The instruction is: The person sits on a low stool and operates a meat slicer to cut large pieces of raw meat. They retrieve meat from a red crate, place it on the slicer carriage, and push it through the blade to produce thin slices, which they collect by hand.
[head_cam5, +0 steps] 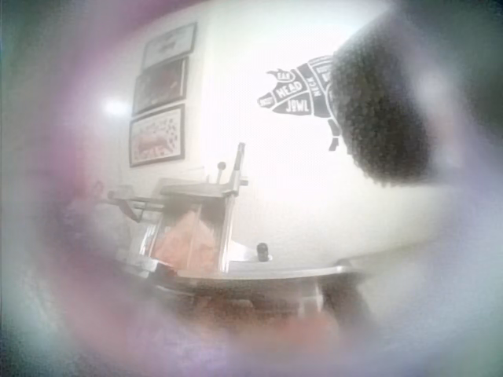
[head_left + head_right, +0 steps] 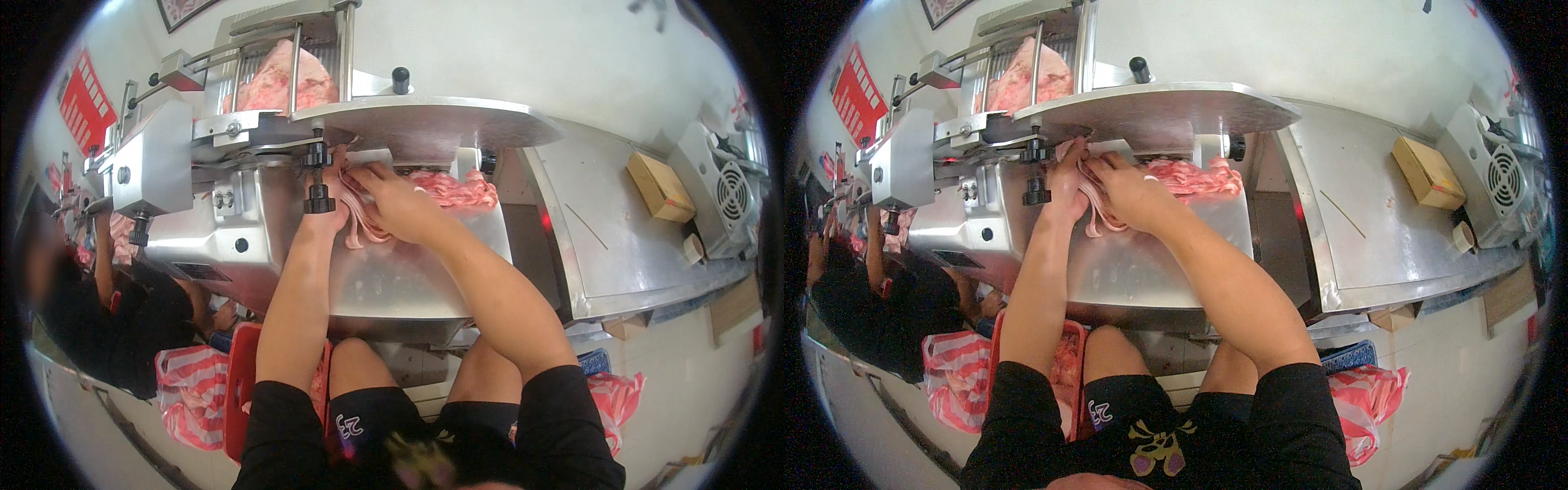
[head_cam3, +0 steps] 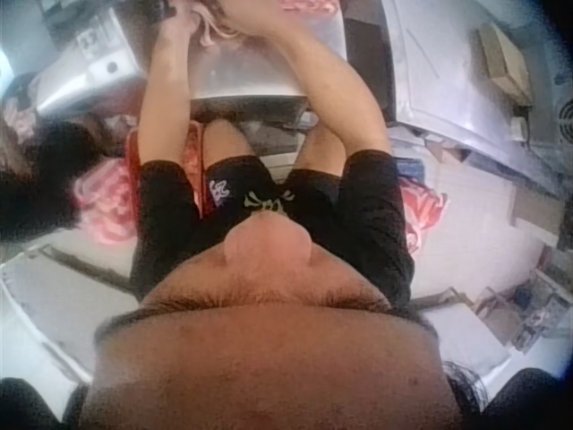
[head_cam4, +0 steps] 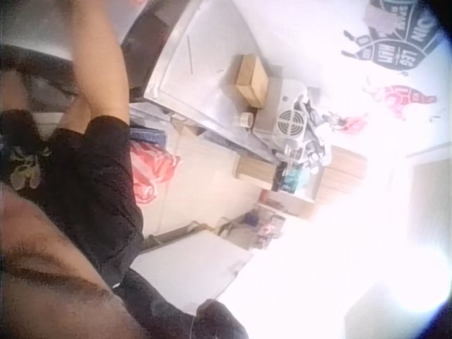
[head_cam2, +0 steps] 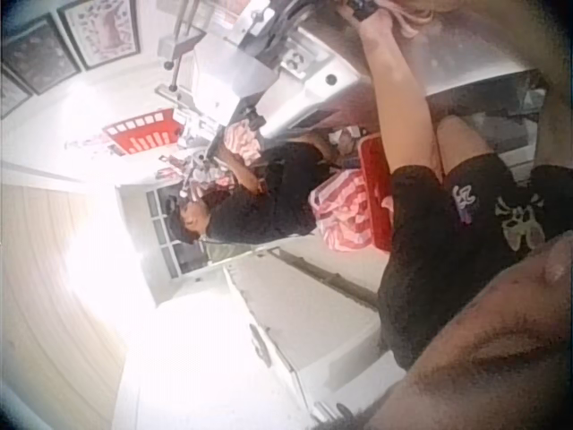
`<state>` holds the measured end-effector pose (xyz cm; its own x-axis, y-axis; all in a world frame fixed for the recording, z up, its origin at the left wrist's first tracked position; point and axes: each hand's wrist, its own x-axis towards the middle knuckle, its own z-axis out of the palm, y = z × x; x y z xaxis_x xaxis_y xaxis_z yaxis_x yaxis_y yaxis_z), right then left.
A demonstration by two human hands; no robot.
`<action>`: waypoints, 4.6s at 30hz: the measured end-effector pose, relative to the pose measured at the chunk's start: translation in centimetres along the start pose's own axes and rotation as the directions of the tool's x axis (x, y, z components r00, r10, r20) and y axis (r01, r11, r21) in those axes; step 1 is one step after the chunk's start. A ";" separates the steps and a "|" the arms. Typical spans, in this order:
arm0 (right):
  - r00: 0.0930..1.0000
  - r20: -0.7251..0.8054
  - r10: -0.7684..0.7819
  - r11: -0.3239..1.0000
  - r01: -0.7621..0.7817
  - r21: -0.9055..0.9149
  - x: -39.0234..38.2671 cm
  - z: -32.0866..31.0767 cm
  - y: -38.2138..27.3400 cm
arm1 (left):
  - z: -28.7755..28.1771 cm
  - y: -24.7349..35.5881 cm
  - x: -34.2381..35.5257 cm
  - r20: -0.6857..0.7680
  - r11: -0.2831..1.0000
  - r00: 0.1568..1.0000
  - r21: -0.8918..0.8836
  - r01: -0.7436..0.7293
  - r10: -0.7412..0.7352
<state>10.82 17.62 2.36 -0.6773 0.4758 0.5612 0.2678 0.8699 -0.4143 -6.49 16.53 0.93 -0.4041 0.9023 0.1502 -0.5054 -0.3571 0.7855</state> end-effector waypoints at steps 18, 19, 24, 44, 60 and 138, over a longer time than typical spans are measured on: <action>0.990 0.136 0.033 0.991 -0.050 0.123 -0.8 -1.7 -0.4 | -2.5 -1.0 1.5 0.023 0.989 0.997 -0.124 0.076 -0.074; 0.998 0.066 0.016 0.992 -0.025 0.127 -0.6 -1.4 -0.1 | -2.0 -1.1 1.5 0.026 0.993 0.998 -0.102 0.065 -0.063; 1.000 -0.004 -0.012 0.993 0.012 0.120 0.2 -1.3 -0.3 | -1.5 -0.7 0.9 0.036 1.000 0.999 -0.014 0.021 -0.021; 0.988 0.152 0.040 0.986 -0.015 -0.164 -0.6 -0.6 0.4 | 0.6 0.6 -0.5 -0.012 0.990 0.992 -0.062 0.125 -0.126; 0.994 -0.110 -0.018 0.983 0.037 0.181 0.4 -0.6 0.4 | -2.1 -0.9 1.7 0.043 0.992 0.997 -0.104 0.076 -0.071; 0.999 -0.033 -0.002 0.996 0.004 0.084 0.5 -1.0 0.5 | -2.0 -0.6 1.5 0.037 0.999 0.998 -0.004 0.044 -0.043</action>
<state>11.26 18.43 3.14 -0.6545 0.4785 0.5854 0.2065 0.8580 -0.4704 -8.35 17.62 -0.54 -0.3532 0.9253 0.1381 -0.5260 -0.3185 0.7886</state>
